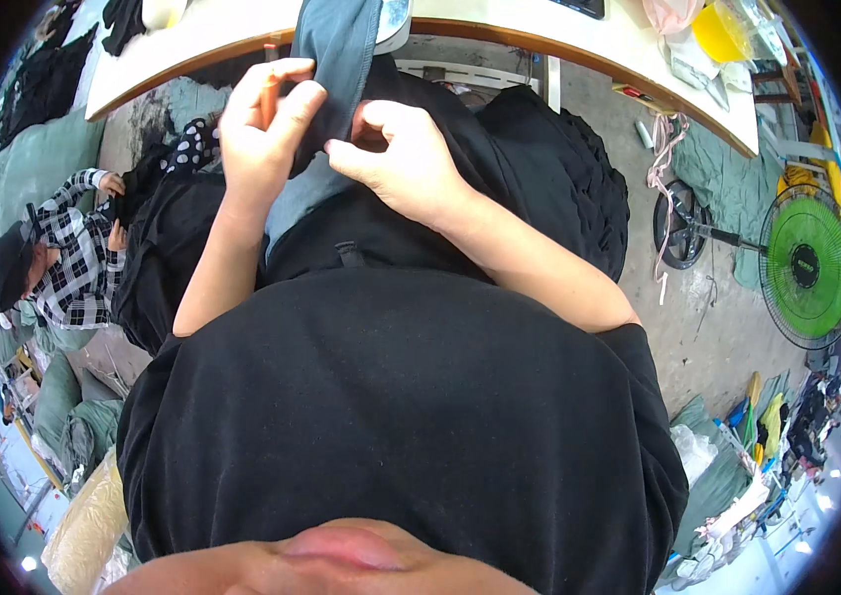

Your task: The person unpicks stitches and pulls threads from black fabric pieces using a seam ripper and their hands.

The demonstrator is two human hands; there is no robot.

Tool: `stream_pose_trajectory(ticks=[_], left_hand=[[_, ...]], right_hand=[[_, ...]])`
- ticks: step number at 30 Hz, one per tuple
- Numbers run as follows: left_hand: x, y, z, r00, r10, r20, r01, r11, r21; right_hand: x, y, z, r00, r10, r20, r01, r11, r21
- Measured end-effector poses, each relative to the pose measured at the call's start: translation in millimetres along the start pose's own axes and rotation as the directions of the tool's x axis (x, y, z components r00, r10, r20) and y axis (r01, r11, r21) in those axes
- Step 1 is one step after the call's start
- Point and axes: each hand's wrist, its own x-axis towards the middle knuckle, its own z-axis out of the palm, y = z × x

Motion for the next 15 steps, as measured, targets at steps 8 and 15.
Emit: stream_pose_trajectory(ticks=[8, 15], left_hand=[[-20, 2, -9, 0.977, -0.120, 0.176, 0.151, 0.974, -0.170], [-22, 50, -11, 0.889, -0.242, 0.388, 0.456, 0.540, -0.708]], right_hand=[[-18, 15, -10, 0.914, -0.398, 0.081, 0.389, 0.802, -0.453], [-25, 34, -54, 0.846, -0.528, 0.073, 0.315, 0.385, -0.868]])
